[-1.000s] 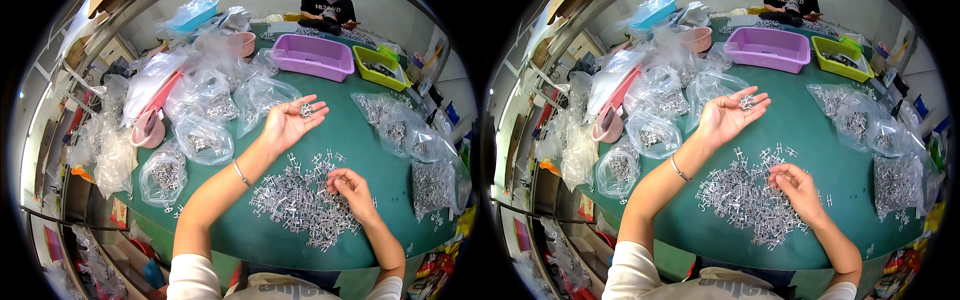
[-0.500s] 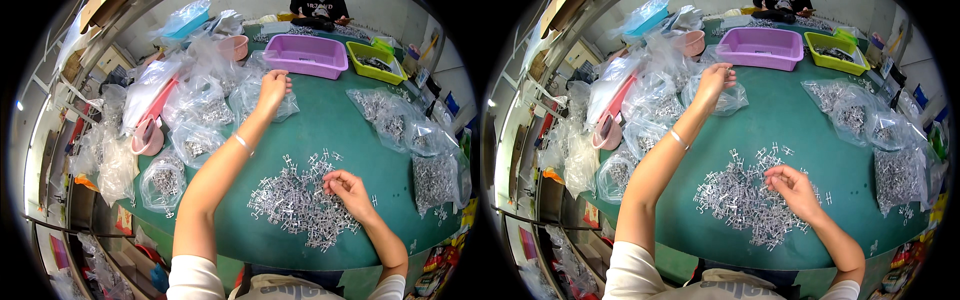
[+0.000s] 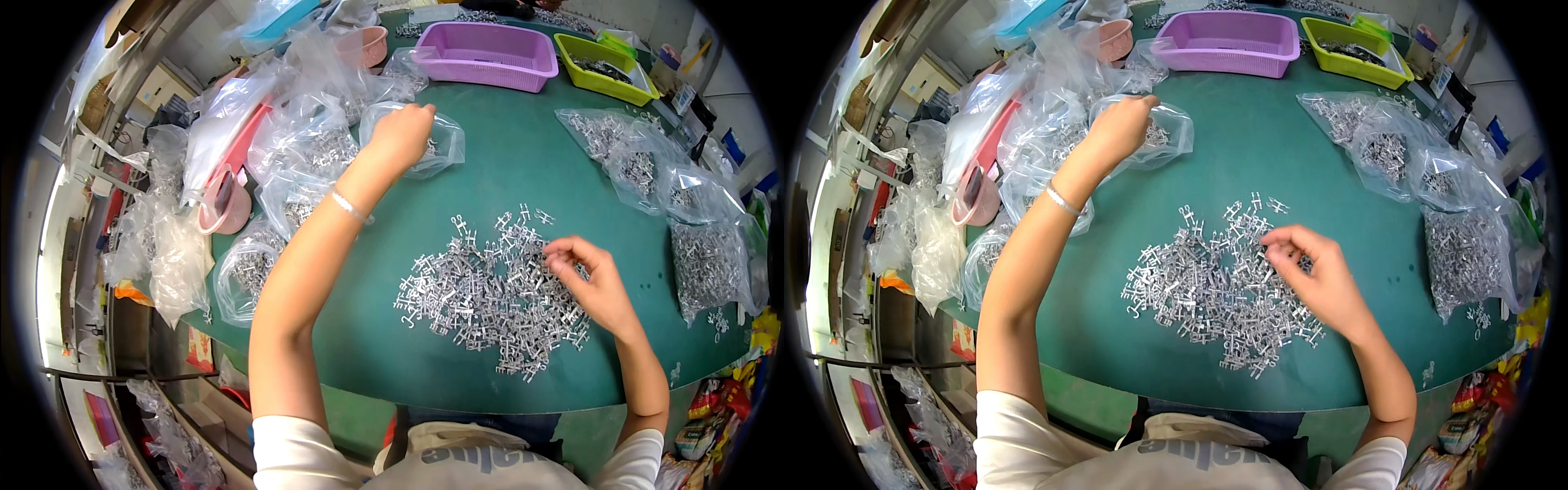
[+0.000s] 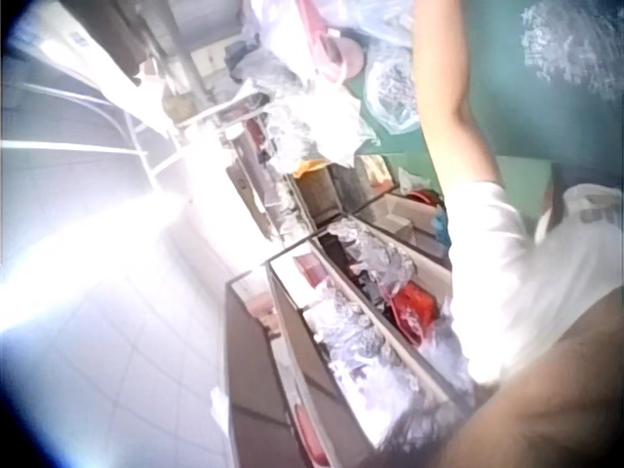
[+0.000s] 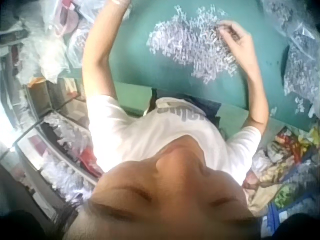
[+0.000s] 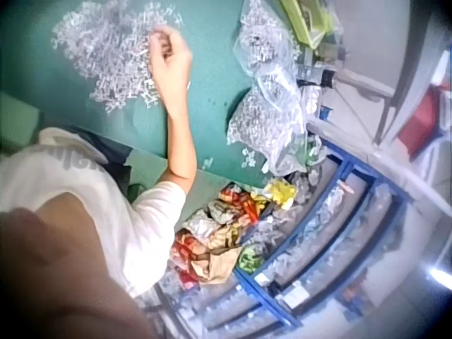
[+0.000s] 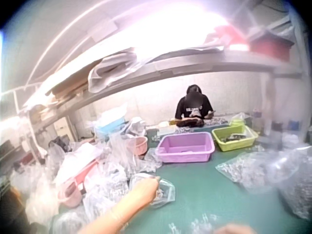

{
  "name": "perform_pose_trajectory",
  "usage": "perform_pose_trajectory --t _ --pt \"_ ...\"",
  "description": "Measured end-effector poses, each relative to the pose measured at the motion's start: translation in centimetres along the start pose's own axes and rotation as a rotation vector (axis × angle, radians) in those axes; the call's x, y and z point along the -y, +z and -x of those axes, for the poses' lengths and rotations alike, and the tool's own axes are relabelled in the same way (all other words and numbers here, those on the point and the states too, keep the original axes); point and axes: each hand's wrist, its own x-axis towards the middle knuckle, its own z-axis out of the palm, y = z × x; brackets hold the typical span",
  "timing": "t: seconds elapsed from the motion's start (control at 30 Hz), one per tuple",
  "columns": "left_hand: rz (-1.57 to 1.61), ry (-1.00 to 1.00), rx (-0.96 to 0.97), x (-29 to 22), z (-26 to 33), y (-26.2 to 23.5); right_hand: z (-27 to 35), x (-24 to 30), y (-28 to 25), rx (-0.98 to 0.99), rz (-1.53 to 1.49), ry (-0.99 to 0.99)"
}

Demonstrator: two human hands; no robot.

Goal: The person sorts and organizes small silver metal components on a green work table, picking them up from a pile and placing them into different plastic bags and containers.

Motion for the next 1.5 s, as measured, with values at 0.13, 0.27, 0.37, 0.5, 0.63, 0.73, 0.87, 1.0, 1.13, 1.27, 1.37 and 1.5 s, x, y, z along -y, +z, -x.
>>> perform_pose_trajectory --t 0.13,0.27,0.37,0.5,0.63,0.73,0.87,1.0,1.13,1.27,1.37,1.5 --pt "0.333 0.14 -0.17 -3.6 5.7 0.3 3.0 0.3 2.0 0.2 0.56 -0.26" --pt "0.538 0.346 0.031 -8.6 13.7 1.6 6.1 -1.2 3.9 0.218 0.754 -0.327" --pt "0.347 0.385 0.138 -10.7 18.6 2.2 7.4 -1.7 3.2 0.153 0.896 -0.296" --pt "0.253 0.28 0.128 -11.8 21.5 2.6 8.3 -3.4 2.3 -0.041 0.903 -0.319" --pt "0.225 0.162 0.107 -12.5 23.6 2.0 8.9 -3.8 1.5 -0.199 0.912 -0.316" --pt "0.246 0.112 0.065 -13.1 25.2 2.4 9.6 -3.9 0.7 -0.318 0.898 -0.284" --pt "0.218 0.014 0.015 -13.7 26.8 2.0 10.8 -3.3 1.7 -0.512 0.903 -0.22" --pt "0.281 -0.058 -0.095 -15.4 28.5 1.8 11.0 -2.1 5.0 -0.419 0.738 -0.286" --pt "0.531 -0.033 -0.148 -18.7 29.9 1.2 9.6 -1.6 8.5 -0.306 0.806 -0.269" --pt "0.711 -0.011 -0.124 -20.2 31.8 0.6 9.0 -2.4 9.5 -0.294 0.82 -0.239" --pt "0.862 -0.034 -0.049 -20.2 32.6 0.5 9.4 -2.4 8.4 -0.422 0.589 -0.175" --pt "1.523 -0.184 0.199 -20.2 32.5 0.6 10.7 -2.4 7.4 -0.343 -0.218 0.13"
